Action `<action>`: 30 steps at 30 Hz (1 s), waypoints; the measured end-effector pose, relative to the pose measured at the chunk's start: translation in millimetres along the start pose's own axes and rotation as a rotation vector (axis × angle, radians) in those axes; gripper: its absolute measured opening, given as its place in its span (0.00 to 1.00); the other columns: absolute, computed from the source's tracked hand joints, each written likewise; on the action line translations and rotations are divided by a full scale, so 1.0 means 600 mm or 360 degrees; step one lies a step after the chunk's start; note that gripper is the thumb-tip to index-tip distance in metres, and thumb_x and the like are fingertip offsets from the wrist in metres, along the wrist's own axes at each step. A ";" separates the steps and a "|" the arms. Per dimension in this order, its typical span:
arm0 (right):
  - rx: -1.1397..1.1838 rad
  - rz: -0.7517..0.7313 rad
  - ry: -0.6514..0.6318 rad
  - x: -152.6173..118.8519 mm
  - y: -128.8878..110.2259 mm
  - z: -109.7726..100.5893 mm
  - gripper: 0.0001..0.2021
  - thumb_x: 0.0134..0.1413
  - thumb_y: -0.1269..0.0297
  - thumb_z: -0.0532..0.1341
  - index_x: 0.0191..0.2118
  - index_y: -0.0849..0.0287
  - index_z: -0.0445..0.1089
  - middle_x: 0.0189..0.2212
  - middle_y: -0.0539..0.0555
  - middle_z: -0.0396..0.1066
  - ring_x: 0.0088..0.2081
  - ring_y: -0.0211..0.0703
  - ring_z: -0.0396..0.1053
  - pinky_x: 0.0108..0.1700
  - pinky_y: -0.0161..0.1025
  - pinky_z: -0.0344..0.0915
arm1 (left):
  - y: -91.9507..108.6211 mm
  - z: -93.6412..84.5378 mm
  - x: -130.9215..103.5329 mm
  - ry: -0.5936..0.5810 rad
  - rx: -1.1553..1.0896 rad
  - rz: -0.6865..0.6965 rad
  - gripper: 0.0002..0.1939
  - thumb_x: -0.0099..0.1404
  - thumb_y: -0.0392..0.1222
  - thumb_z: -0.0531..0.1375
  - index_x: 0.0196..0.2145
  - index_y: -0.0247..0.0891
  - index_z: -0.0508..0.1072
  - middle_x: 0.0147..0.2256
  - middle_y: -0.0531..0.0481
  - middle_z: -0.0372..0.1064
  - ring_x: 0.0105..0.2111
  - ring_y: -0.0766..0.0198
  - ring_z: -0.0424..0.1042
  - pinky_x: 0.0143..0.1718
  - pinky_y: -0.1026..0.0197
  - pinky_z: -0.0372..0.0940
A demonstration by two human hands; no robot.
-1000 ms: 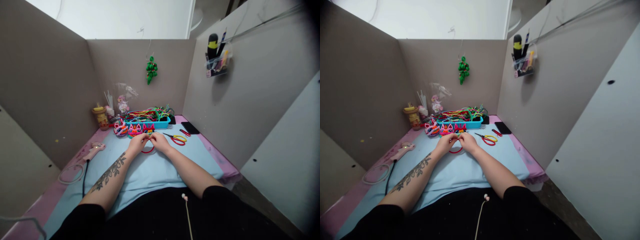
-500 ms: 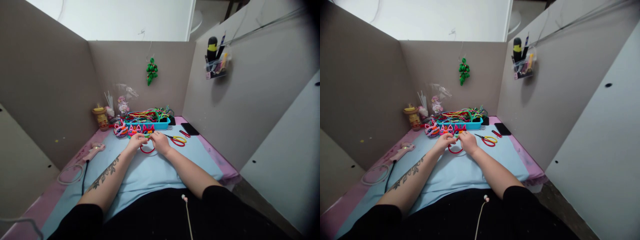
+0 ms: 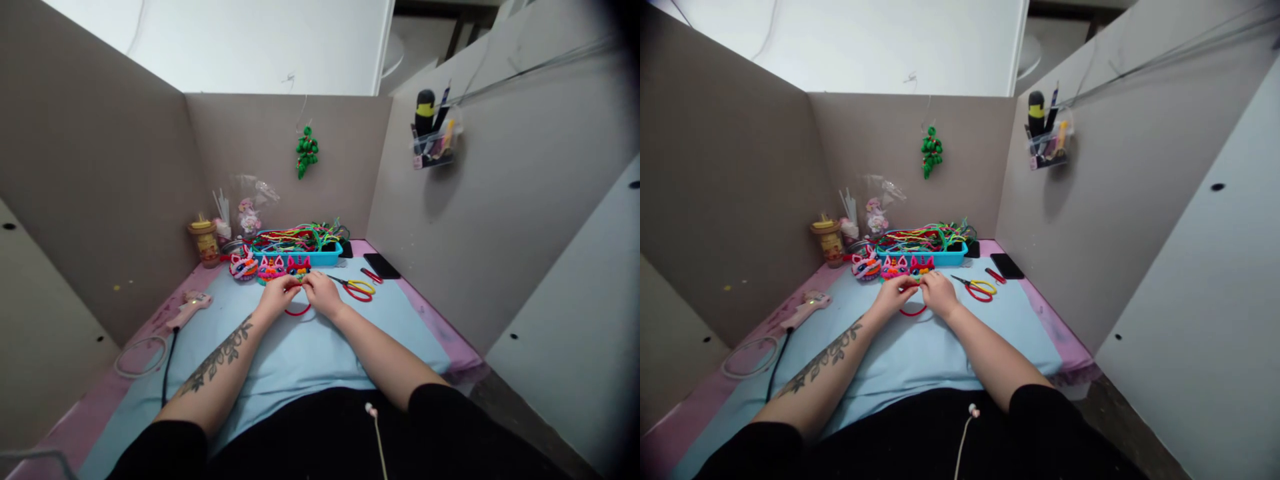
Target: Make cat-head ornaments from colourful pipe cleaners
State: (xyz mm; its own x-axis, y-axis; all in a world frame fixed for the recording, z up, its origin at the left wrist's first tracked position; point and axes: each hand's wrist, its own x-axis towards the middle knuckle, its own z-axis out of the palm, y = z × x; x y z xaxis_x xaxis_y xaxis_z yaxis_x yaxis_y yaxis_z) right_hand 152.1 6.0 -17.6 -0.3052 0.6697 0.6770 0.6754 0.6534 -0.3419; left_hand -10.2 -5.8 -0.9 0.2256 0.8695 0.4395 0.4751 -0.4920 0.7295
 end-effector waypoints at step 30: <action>0.0105 0.0476 0.0088 0.038 0.061 -0.093 0.06 0.55 0.67 0.53 0.32 0.57 0.68 0.30 0.53 0.70 0.33 0.42 0.67 0.35 0.38 0.63 | 0.034 0.079 0.112 -0.0206 -0.0695 -0.0329 0.06 0.57 0.39 0.54 0.23 0.38 0.63 0.22 0.53 0.61 0.25 0.67 0.60 0.28 0.65 0.56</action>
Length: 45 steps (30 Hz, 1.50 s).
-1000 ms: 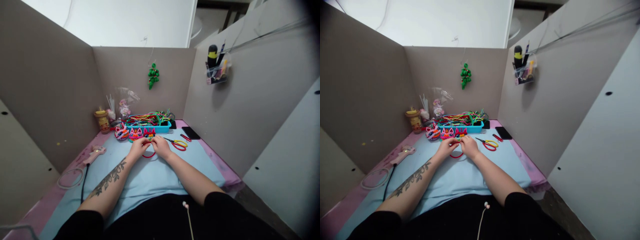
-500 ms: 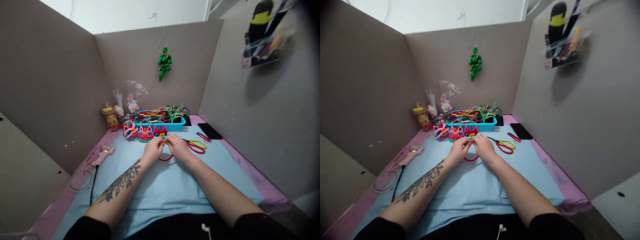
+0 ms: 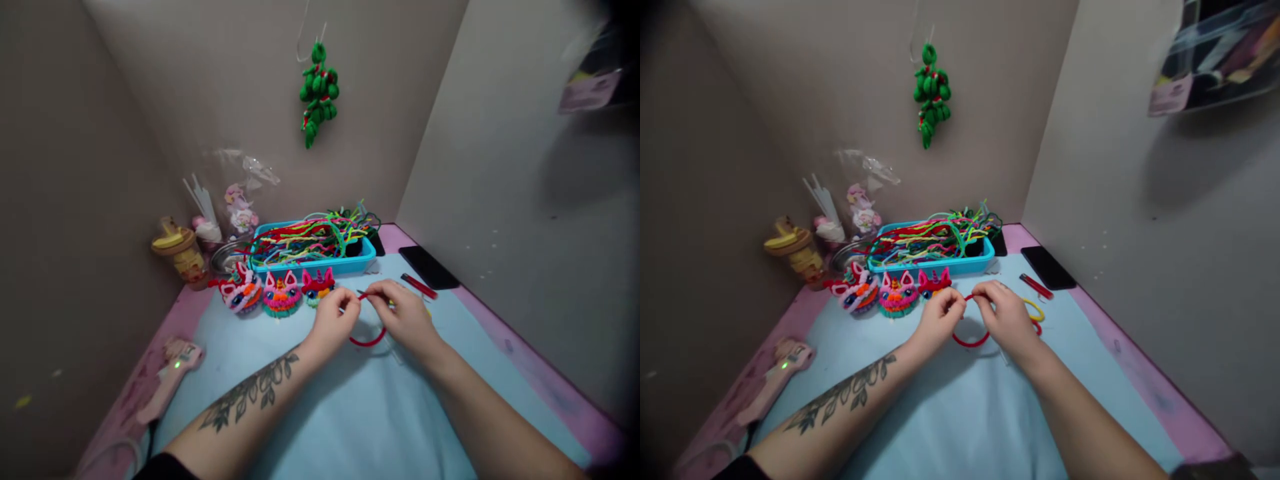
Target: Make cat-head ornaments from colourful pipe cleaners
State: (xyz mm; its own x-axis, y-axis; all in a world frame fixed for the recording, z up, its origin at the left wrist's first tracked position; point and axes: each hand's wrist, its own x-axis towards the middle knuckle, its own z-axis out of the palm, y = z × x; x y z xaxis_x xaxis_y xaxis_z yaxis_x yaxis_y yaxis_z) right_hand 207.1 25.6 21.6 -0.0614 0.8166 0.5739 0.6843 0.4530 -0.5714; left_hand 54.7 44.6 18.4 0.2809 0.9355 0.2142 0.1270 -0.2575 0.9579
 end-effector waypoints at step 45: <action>0.1385 0.0922 -0.0407 0.057 0.035 -0.025 0.06 0.46 0.64 0.58 0.28 0.61 0.67 0.20 0.48 0.66 0.22 0.34 0.63 0.26 0.32 0.59 | 0.014 0.025 0.033 -0.0001 -0.0104 -0.0228 0.13 0.58 0.50 0.58 0.26 0.36 0.70 0.22 0.52 0.65 0.23 0.68 0.63 0.26 0.66 0.58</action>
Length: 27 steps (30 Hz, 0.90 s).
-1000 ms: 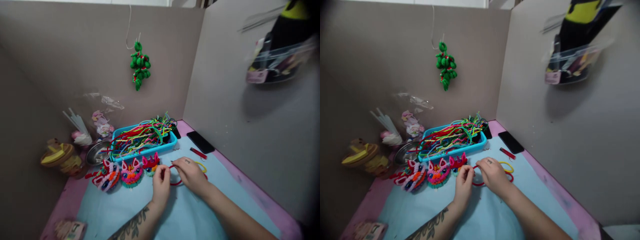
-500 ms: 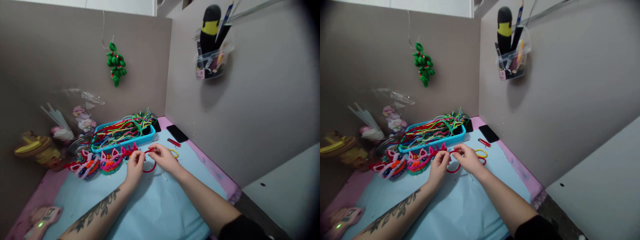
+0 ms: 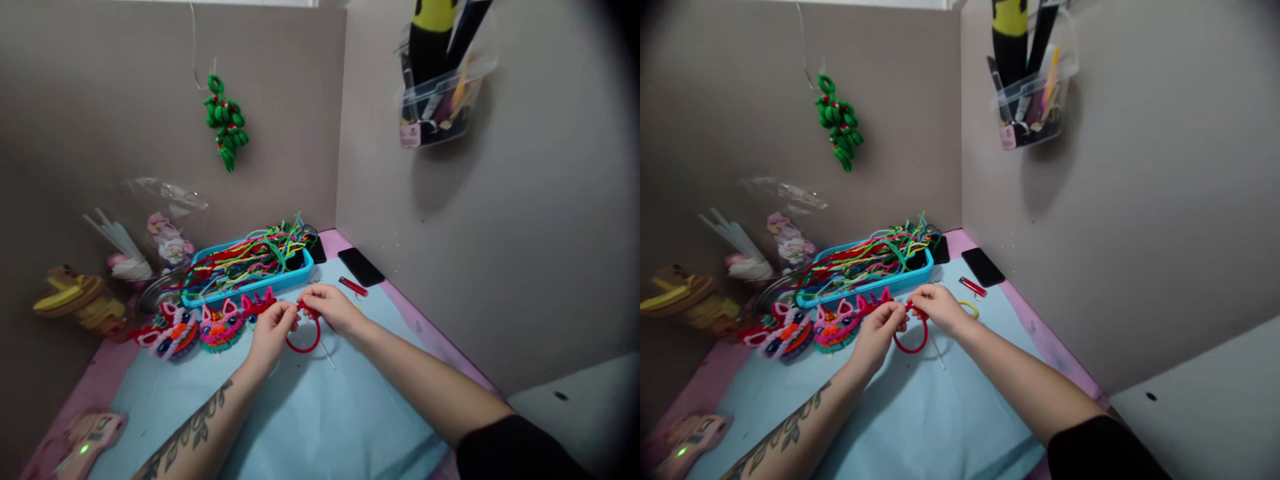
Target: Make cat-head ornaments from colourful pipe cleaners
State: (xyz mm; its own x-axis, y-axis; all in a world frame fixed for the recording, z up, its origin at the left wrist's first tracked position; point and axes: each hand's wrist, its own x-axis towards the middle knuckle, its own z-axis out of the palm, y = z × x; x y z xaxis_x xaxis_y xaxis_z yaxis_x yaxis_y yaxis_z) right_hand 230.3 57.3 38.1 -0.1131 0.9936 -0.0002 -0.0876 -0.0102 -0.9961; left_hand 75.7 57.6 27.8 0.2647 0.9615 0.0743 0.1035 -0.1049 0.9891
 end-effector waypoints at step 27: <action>-0.1288 -0.0516 -0.1181 0.141 0.003 0.148 0.06 0.47 0.64 0.58 0.30 0.56 0.71 0.22 0.46 0.68 0.26 0.35 0.62 0.26 0.30 0.53 | -0.087 -0.174 -0.072 0.0808 0.1515 0.0937 0.09 0.60 0.37 0.57 0.39 0.42 0.72 0.33 0.50 0.74 0.31 0.65 0.74 0.34 0.67 0.69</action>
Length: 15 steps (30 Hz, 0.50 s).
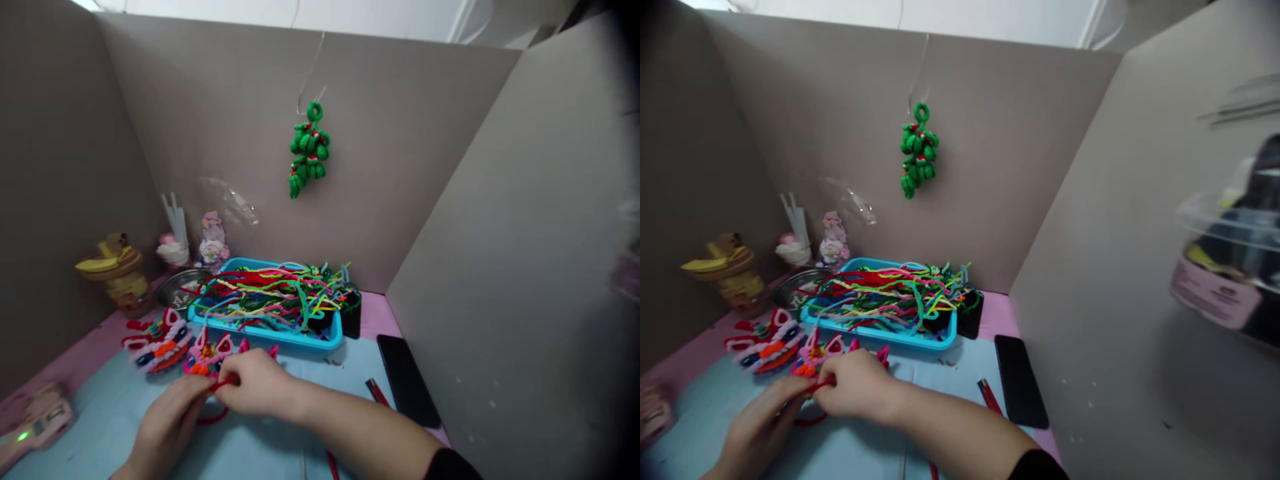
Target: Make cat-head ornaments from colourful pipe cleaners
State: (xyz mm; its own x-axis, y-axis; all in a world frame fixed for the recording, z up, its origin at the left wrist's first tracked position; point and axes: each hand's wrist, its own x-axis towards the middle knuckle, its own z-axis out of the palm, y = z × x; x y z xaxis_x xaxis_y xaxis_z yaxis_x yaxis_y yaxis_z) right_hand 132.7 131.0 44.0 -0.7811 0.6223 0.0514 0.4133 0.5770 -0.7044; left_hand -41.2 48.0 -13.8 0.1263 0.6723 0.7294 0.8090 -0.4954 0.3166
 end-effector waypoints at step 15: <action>0.0398 0.0039 0.0676 -0.063 -0.031 0.036 0.07 0.47 0.75 0.55 0.29 0.60 0.69 0.26 0.49 0.66 0.30 0.36 0.63 0.33 0.32 0.58 | 0.068 0.001 0.031 -0.0243 -0.0678 -0.0920 0.11 0.59 0.46 0.55 0.30 0.36 0.73 0.28 0.48 0.71 0.28 0.62 0.69 0.30 0.63 0.63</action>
State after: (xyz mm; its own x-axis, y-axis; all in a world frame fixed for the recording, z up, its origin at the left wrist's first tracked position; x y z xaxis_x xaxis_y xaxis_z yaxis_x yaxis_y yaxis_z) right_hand 144.3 85.4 40.0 -0.4912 0.8247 0.2803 0.2634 0.4474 -0.8547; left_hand -5.3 40.6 12.5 -0.1492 0.9448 0.2915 0.4811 -0.1882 0.8562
